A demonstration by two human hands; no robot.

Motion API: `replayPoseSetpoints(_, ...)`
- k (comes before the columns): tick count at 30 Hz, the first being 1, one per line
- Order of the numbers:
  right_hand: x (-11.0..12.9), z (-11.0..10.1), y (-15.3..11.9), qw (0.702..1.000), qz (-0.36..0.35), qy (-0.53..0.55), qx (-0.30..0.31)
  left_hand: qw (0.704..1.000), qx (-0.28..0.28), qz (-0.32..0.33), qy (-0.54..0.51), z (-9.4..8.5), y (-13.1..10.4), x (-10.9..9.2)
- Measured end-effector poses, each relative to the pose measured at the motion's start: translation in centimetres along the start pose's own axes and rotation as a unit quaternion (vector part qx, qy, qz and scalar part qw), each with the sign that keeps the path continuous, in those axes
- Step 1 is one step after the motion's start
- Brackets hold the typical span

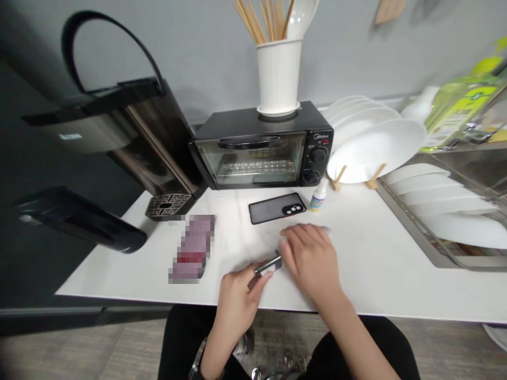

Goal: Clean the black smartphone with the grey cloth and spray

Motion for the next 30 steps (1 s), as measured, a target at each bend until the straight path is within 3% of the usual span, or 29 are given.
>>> replayPoseSetpoints(2, -1.4, -0.8, 0.0, 0.998, 0.057, -0.030, -0.020, 1.000, -0.007, 0.000, -0.001, -0.1, 0.0, 0.1)
replayPoseSetpoints(4, 0.4, 0.0, -0.2, 1.000, 0.004, 0.028, 0.012, 0.999, -0.005, -0.004, 0.041, 0.1, -0.1, 0.6)
replayPoseSetpoints(6, 3.2, 1.4, -0.8, 0.987, -0.099, 0.095, 0.080, 0.996, -0.020, 0.011, 0.085, 0.0, -0.1, 0.5)
replayPoseSetpoints(7, 3.3, 1.6, -0.8, 0.986, -0.107, 0.096, 0.082, 0.996, -0.019, 0.020, 0.083, 0.1, 0.0, 0.4)
replayPoseSetpoints(12, -1.2, -0.7, -0.3, 0.998, 0.047, 0.009, -0.029, 1.000, 0.000, 0.003, 0.017, 0.2, 0.2, 0.3)
replayPoseSetpoints(17, 3.3, 1.6, -0.7, 0.984, -0.119, 0.085, 0.103, 0.997, -0.022, 0.004, 0.079, -0.1, 0.2, 0.4)
replayPoseSetpoints(19, 1.2, 1.0, -0.1, 0.995, -0.054, 0.037, 0.078, 0.999, -0.010, -0.002, 0.048, 0.1, 0.2, 0.6)
replayPoseSetpoints(22, -2.1, -0.8, 0.4, 0.996, 0.077, -0.037, -0.013, 1.000, 0.005, -0.010, 0.010, 0.3, 0.2, 0.6)
replayPoseSetpoints(24, -0.3, -0.1, 0.3, 1.000, 0.030, 0.003, -0.003, 0.999, 0.013, -0.014, 0.040, 0.5, 0.3, 0.6)
replayPoseSetpoints(27, 3.8, 1.9, -0.6, 0.983, -0.125, 0.104, 0.084, 0.994, 0.030, -0.023, 0.102, 0.9, 0.3, 1.0)
replayPoseSetpoints(28, 3.7, 2.0, -0.7, 0.981, -0.133, 0.105, 0.090, 0.994, 0.031, -0.023, 0.105, 0.9, 0.2, 1.0)
replayPoseSetpoints(30, 0.9, 1.0, 0.0, 0.996, -0.059, 0.053, 0.051, 0.996, 0.022, -0.018, 0.079, 0.6, 0.2, 0.8)
Point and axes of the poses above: each hand's wrist, its own y-axis towards the middle knuckle, its own z-axis out of the palm, x = y × z, the point moved 10 cm from there along y, towards the middle knuckle, and after that the axes turned 9 degrees about y, right-handed, at the moved point
